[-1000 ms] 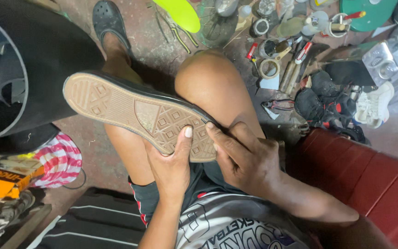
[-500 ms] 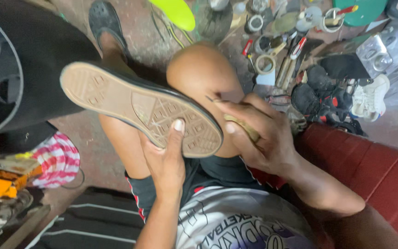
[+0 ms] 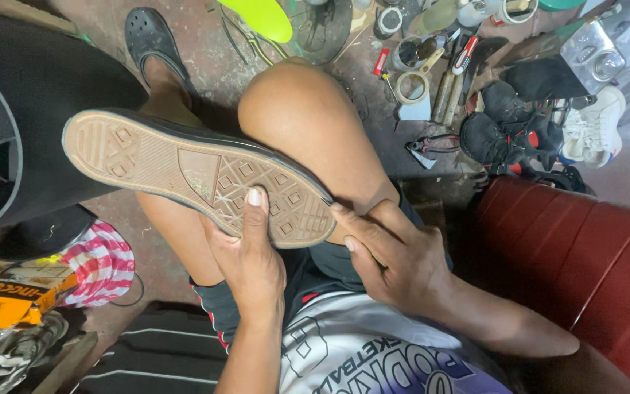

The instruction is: The person is repairing a black slip-on shoe by using a small metal tool to scrape and clean the sole. They repeatedly scrape the textured bottom of the shoe, occasionally flipping it over to inspect the work, and removing debris from the sole.

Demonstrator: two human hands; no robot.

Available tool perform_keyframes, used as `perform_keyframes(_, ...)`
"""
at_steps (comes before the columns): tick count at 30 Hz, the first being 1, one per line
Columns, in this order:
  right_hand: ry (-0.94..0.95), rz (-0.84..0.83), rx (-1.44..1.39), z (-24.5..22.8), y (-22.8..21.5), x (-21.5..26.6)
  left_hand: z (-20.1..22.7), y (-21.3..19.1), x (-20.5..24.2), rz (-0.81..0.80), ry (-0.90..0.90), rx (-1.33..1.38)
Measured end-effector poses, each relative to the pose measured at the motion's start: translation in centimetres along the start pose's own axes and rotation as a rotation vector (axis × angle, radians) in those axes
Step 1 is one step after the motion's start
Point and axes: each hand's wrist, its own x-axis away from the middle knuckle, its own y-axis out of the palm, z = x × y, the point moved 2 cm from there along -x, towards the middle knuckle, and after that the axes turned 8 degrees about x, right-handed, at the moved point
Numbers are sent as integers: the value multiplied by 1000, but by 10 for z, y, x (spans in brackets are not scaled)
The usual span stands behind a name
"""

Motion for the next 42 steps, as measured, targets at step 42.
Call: perform_keyframes(42, -224, 81, 77, 0, 6, -47, -6, -11, -5, 74, -36, -315)
